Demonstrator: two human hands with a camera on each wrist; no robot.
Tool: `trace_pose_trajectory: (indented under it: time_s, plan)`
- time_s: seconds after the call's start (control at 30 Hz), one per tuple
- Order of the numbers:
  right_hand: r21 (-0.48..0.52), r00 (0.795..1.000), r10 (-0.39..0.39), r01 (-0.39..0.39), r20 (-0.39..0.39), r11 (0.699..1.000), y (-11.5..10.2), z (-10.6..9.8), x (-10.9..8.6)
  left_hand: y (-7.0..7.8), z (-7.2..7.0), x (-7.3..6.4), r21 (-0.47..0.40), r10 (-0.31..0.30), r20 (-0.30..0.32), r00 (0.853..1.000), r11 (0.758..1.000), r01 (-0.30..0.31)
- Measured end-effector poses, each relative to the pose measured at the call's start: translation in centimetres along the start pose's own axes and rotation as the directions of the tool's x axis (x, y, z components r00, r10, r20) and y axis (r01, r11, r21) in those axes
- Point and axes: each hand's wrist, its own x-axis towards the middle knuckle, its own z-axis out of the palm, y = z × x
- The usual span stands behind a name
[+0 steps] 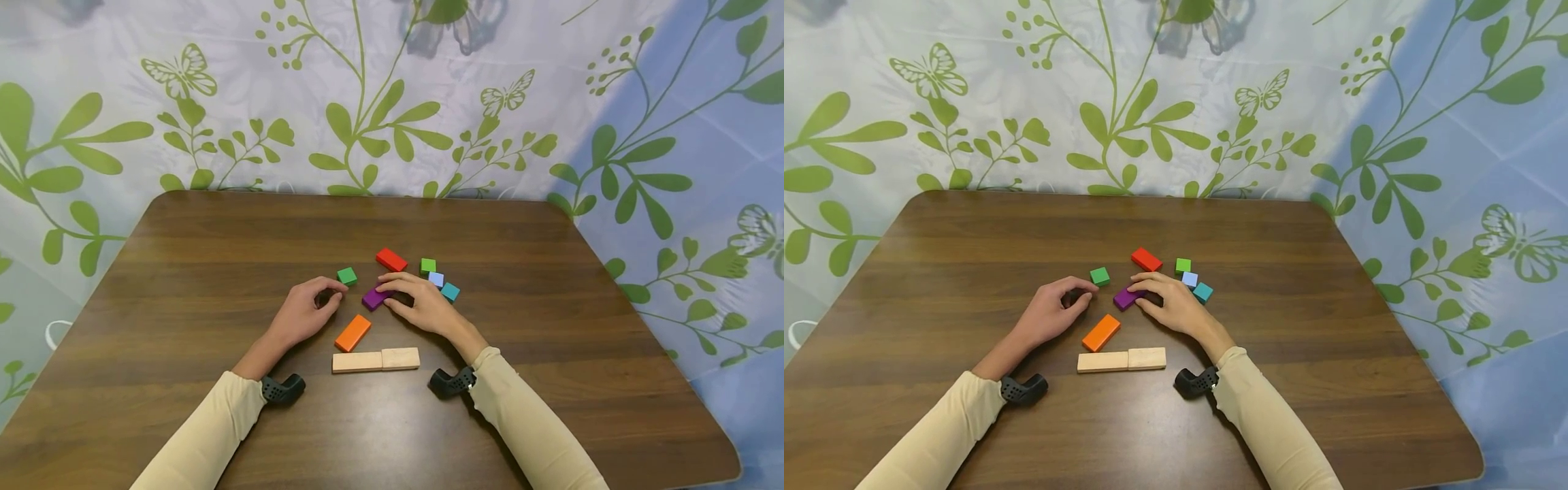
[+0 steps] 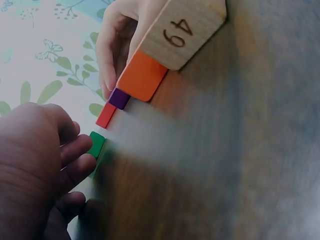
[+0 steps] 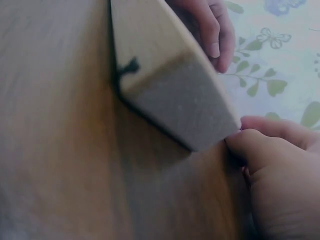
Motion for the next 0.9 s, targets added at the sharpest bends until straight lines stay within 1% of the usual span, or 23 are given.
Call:
trace_pose_trajectory:
  time_s: [0.17,0.4,0.67,0.9]
  plan:
    - [0.051,0.999,-0.020,0.018,0.041,0.999,-0.12,-0.03,-0.16,0.09,-0.09,-0.03,0.011,0.022,0.022,1.000,1.000,-0.022]
    - [0.081,0.998,-0.043,0.039,0.049,0.996,-0.06,-0.07,-0.36,0.16,-0.07,-0.10,0.022,0.045,0.032,0.998,0.999,-0.046]
    - [0.104,0.997,-0.033,0.026,0.065,0.994,-0.12,-0.12,-0.44,0.06,-0.03,-0.24,0.028,0.049,0.045,0.998,0.998,-0.051]
    - [0.118,0.997,-0.032,0.023,0.073,0.993,-0.18,-0.03,-0.58,0.04,-0.06,-0.24,0.044,0.067,0.069,0.995,0.997,-0.070]
